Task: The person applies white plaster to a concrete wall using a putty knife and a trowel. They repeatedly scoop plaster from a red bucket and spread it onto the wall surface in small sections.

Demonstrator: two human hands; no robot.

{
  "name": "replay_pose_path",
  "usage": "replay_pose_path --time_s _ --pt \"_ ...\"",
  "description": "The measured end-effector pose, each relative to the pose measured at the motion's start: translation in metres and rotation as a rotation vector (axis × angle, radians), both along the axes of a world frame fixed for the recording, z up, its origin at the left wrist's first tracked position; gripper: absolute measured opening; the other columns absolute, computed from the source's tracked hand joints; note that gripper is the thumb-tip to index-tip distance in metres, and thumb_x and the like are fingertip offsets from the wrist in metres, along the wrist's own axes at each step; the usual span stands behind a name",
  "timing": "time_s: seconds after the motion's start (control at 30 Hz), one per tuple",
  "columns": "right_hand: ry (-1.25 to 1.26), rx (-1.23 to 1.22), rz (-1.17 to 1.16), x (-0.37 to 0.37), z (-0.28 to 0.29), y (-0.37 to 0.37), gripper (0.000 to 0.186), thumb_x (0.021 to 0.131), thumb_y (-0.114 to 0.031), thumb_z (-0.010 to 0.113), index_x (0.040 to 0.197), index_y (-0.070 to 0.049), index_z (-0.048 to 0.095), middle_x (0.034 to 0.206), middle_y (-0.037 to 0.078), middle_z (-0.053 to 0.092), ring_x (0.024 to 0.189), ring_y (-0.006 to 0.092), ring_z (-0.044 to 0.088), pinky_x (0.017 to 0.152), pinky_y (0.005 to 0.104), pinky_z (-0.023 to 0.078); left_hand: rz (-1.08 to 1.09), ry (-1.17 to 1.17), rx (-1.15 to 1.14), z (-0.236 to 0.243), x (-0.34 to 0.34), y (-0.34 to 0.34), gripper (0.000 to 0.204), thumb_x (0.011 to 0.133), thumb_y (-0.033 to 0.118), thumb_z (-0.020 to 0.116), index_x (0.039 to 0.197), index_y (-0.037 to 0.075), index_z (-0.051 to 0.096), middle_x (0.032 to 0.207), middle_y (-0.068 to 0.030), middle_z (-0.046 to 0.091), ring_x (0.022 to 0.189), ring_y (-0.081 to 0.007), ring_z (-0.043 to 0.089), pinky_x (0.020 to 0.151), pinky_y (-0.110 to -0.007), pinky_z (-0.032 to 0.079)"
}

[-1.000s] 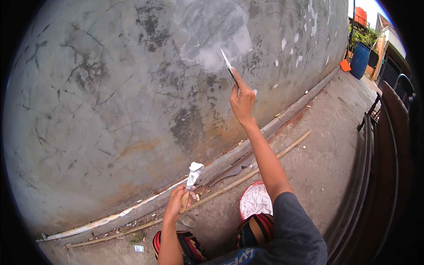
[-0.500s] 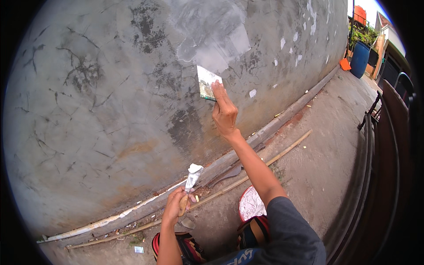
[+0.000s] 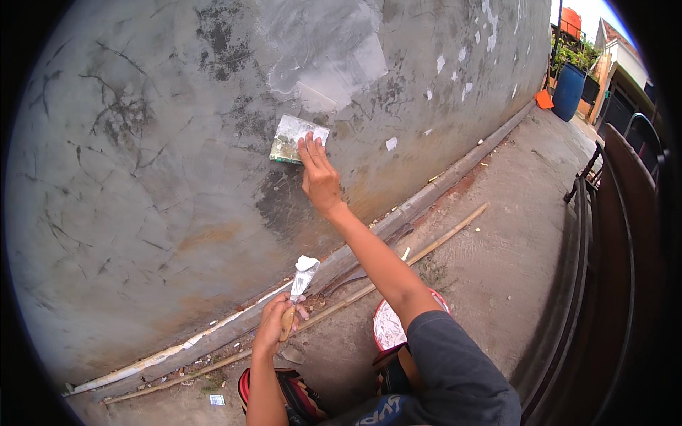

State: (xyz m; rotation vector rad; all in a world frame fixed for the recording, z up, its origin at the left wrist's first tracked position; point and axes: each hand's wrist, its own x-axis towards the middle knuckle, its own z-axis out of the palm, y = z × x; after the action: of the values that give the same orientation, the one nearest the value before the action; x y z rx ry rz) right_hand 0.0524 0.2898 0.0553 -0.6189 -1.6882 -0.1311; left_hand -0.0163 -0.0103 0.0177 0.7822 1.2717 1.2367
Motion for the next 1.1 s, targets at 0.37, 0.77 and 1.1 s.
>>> replay_pose_path --time_s 0.37,0.77,1.1 --pt "0.233 0.03 0.079 0.074 0.094 0.025 0.068 0.079 0.014 0.047 0.138 -0.019 0.053 0.137 0.011 0.054 0.127 0.0357 0.05 0.095 0.0418 0.05 0.019 0.04 0.054 0.023 0.004 -0.021 0.031 0.091 0.017 0.042 0.107 -0.005 0.058 0.075 -0.0126 0.064 0.05 -0.0117 0.048 0.049 -0.025 0.042" --pt "0.015 -0.07 0.183 0.046 0.031 -0.029 0.07 0.078 0.013 0.048 0.14 -0.018 0.049 0.141 0.013 0.05 0.126 0.0353 0.05 0.094 0.0417 0.051 0.032 0.03 0.048 0.022 0.001 -0.022 0.031 0.09 0.016 0.043 0.108 -0.005 0.057 0.076 -0.0125 0.064 0.05 -0.0118 0.049 0.049 -0.024 0.041" --pt "0.121 -0.026 -0.089 -0.013 0.007 0.001 0.07 0.078 0.012 0.053 0.143 -0.015 0.047 0.147 0.013 0.042 0.13 0.0382 0.046 0.098 0.0392 0.05 0.009 0.027 0.04 0.025 0.004 -0.019 0.031 0.091 0.017 0.041 0.108 -0.004 0.057 0.076 -0.0131 0.064 0.051 -0.0114 0.049 0.049 -0.024 0.041"
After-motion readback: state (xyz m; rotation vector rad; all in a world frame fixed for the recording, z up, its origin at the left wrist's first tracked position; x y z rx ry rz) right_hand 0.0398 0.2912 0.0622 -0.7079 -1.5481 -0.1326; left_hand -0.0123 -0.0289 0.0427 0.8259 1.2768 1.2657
